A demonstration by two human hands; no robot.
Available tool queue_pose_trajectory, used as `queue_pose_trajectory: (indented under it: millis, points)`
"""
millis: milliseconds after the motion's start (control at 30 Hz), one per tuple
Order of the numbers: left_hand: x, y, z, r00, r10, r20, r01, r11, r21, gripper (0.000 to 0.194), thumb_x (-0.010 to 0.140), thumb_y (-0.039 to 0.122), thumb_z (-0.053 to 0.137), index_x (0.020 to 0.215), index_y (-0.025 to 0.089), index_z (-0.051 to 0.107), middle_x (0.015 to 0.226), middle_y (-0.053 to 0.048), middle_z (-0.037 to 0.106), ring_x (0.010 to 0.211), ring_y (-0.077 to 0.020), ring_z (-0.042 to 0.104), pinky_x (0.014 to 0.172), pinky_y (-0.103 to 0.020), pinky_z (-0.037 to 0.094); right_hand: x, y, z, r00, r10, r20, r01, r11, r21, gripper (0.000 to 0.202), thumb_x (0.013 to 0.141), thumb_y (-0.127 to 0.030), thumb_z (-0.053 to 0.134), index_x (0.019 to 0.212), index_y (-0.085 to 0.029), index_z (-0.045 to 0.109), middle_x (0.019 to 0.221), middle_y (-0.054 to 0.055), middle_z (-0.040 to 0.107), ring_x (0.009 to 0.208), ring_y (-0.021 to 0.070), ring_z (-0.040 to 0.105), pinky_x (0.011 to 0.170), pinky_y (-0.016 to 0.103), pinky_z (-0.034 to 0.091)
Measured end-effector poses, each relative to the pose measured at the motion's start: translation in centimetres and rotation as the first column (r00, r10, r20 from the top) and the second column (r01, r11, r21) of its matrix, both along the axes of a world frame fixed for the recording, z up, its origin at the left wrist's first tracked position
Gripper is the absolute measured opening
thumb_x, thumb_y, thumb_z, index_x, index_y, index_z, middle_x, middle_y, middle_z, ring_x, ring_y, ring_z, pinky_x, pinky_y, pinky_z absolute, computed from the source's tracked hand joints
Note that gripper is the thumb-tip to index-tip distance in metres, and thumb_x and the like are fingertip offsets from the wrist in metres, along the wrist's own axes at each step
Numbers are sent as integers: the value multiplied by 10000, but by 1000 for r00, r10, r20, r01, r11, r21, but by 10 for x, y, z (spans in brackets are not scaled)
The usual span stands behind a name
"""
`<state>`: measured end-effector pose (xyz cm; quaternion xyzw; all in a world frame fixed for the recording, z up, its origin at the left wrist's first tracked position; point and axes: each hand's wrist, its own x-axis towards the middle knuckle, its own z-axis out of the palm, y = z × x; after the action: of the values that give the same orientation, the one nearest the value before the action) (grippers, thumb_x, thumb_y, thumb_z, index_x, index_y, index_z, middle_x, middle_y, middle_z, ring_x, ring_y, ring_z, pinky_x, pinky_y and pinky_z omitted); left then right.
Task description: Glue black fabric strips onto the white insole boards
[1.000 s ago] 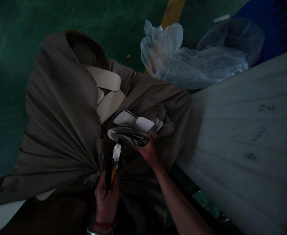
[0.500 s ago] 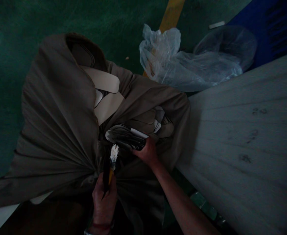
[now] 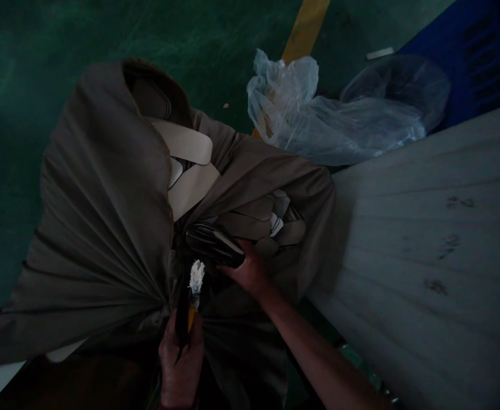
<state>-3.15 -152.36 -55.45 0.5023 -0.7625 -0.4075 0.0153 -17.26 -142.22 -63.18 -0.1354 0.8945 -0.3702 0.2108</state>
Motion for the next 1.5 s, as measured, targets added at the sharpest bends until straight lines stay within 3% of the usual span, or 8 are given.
queue_pose_trajectory:
  millis: [333, 500, 633, 733, 967, 1133, 1333, 1500]
  points:
    - [6, 1, -10, 997, -50, -51, 44, 993, -111, 225, 716, 295, 537, 892, 203, 642, 844, -58, 664, 890, -221, 607, 837, -346, 482, -34, -2, -23, 988, -85, 131, 91, 995, -40, 649, 514, -470, 724, 1078, -210, 535, 999, 57, 639, 967, 233, 591, 818, 359, 491]
    - [10, -9, -13, 992, -123, -24, 118, 981, -152, 225, 697, 298, 573, 862, 175, 663, 834, -79, 662, 951, -253, 584, 897, -396, 442, -29, 23, 2, 991, -103, 88, 107, 993, -43, 516, 547, -432, 706, 982, -187, 571, 882, 54, 655, 835, 224, 623, 733, 338, 509]
    - [12, -12, -15, 985, -170, -14, 165, 972, -168, 200, 710, 288, 573, 833, 165, 672, 830, -84, 665, 954, -250, 584, 889, -381, 443, -31, 54, 27, 949, -316, 2, 315, 945, -85, 532, 572, -411, 699, 1017, -165, 544, 883, 57, 647, 793, 209, 617, 719, 338, 511]
    - [13, -15, -18, 979, -202, 11, 201, 961, -192, 235, 701, 296, 594, 882, 166, 669, 908, -99, 659, 1026, -282, 548, 929, -436, 405, -45, 56, 33, 896, -419, -148, 412, 908, -81, 529, 556, -430, 712, 980, -156, 556, 863, 64, 642, 777, 213, 612, 740, 351, 505]
    - [5, -10, -23, 987, -160, -32, 153, 975, -160, 225, 712, 304, 547, 873, 185, 650, 853, -84, 659, 898, -252, 603, 854, -410, 465, -63, -7, 12, 931, -223, -288, 208, 975, -85, 604, 574, -412, 700, 1080, -155, 495, 988, 103, 601, 940, 247, 567, 825, 379, 467]
    - [-14, -1, -12, 997, -8, -71, 4, 998, -58, 231, 714, 308, 512, 876, 197, 635, 828, -59, 669, 768, -194, 622, 749, -318, 503, -43, -9, 10, 964, -95, -249, 99, 995, 3, 819, 531, -459, 747, 1204, -142, 404, 1116, 151, 536, 1066, 288, 490, 920, 435, 391]
    - [-18, -7, -2, 999, -33, -31, 35, 996, 82, 191, 731, 333, 500, 800, 207, 626, 706, -34, 656, 621, -161, 591, 648, -270, 500, -14, -7, -9, 965, -195, -175, 221, 965, 143, 888, 551, -466, 731, 1273, -127, 341, 1199, 188, 498, 1126, 309, 463, 920, 446, 392]
    - [-16, -7, -9, 1000, -11, -28, 12, 998, 58, 193, 727, 331, 505, 820, 207, 620, 748, -37, 662, 680, -175, 605, 676, -286, 505, -18, -13, -25, 977, -216, 0, 211, 958, 196, 713, 575, -554, 669, 1148, -168, 492, 992, 129, 634, 894, 283, 614, 725, 376, 498]
